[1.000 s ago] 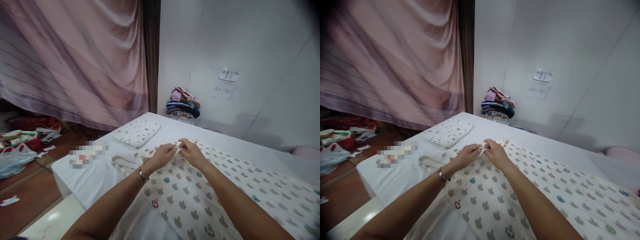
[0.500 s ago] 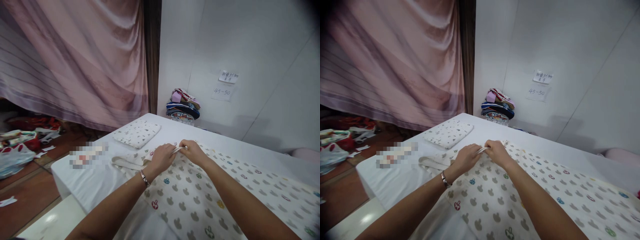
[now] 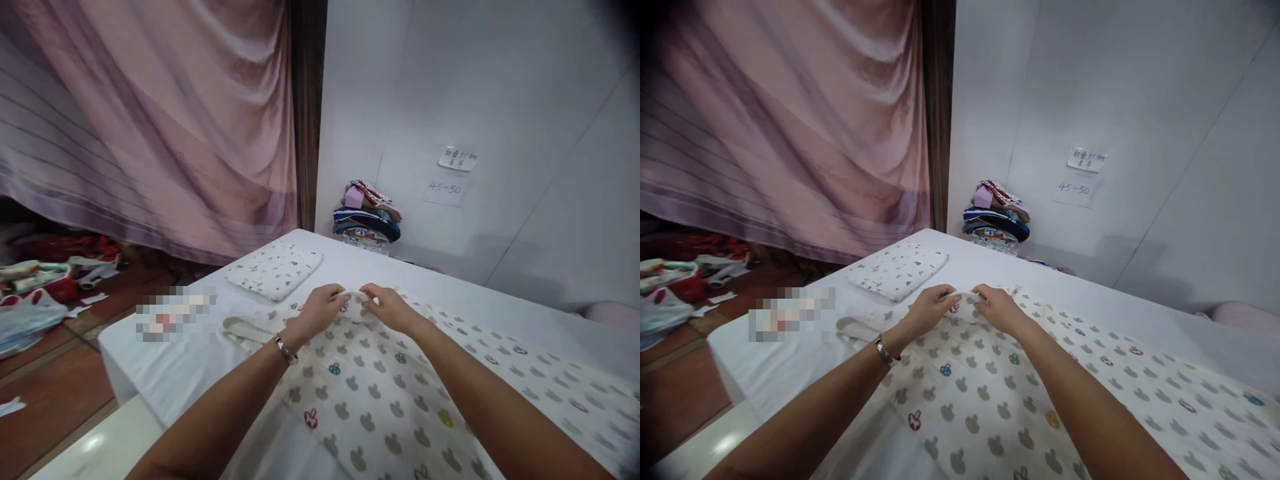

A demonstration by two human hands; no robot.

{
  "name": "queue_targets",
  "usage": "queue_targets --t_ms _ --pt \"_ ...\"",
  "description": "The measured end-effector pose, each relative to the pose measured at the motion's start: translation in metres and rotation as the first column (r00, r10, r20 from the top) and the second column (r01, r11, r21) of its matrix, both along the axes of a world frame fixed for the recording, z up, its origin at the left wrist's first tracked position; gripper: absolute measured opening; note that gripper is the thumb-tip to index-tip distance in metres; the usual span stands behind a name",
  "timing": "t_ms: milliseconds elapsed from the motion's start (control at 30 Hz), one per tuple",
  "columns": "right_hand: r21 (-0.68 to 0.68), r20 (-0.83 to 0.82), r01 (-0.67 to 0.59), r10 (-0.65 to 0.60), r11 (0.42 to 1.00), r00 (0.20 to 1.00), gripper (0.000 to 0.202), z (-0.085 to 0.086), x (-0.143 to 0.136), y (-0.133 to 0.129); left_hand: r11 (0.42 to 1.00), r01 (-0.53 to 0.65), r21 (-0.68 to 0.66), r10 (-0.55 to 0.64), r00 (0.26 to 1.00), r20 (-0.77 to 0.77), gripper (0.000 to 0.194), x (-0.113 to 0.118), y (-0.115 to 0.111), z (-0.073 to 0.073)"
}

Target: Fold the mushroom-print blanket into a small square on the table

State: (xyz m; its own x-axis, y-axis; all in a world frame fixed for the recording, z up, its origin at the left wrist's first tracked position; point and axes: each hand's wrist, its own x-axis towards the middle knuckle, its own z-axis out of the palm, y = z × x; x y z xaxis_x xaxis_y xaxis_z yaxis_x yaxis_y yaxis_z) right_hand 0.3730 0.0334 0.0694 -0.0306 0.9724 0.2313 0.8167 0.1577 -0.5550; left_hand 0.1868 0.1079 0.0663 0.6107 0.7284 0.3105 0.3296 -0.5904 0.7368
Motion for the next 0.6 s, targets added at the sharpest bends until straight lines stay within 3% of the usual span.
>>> queue_targets --t_ms 100,200,300,400,500,600 --pt "-0.012 0.044 -0.022 0.022 1.000 0.999 0.016 0.001 -0.003 0.001 0.996 -0.009 0.089 0.012 0.999 -0.029 0.023 0.001 0.003 0.002" --pt "-0.010 0.204 -0.016 0.017 1.000 0.979 0.019 0.008 -0.005 0.006 0.982 -0.020 0.186 0.037 0.996 -0.087 0.017 -0.001 0.006 -0.001" --pt "0.042 0.401 0.004 -0.021 0.999 0.916 0.024 0.013 -0.005 0.010 0.966 -0.013 0.258 0.057 0.984 -0.166 0.018 -0.008 0.007 -0.009" --pt "0.084 0.497 0.020 -0.059 0.996 0.866 0.025 0.015 -0.002 0.012 0.965 -0.037 0.259 0.107 0.960 -0.260 0.019 -0.019 0.006 -0.023" --pt "0.057 0.398 0.095 -0.110 0.994 0.911 0.027 0.017 0.002 0.012 0.976 -0.051 0.210 0.124 0.928 -0.351 0.019 -0.028 0.003 -0.036" --pt "0.001 0.078 0.180 -0.179 0.984 0.981 0.026 0.021 0.006 0.016 0.976 -0.056 0.210 0.135 0.914 -0.384 0.018 -0.037 0.003 -0.044"
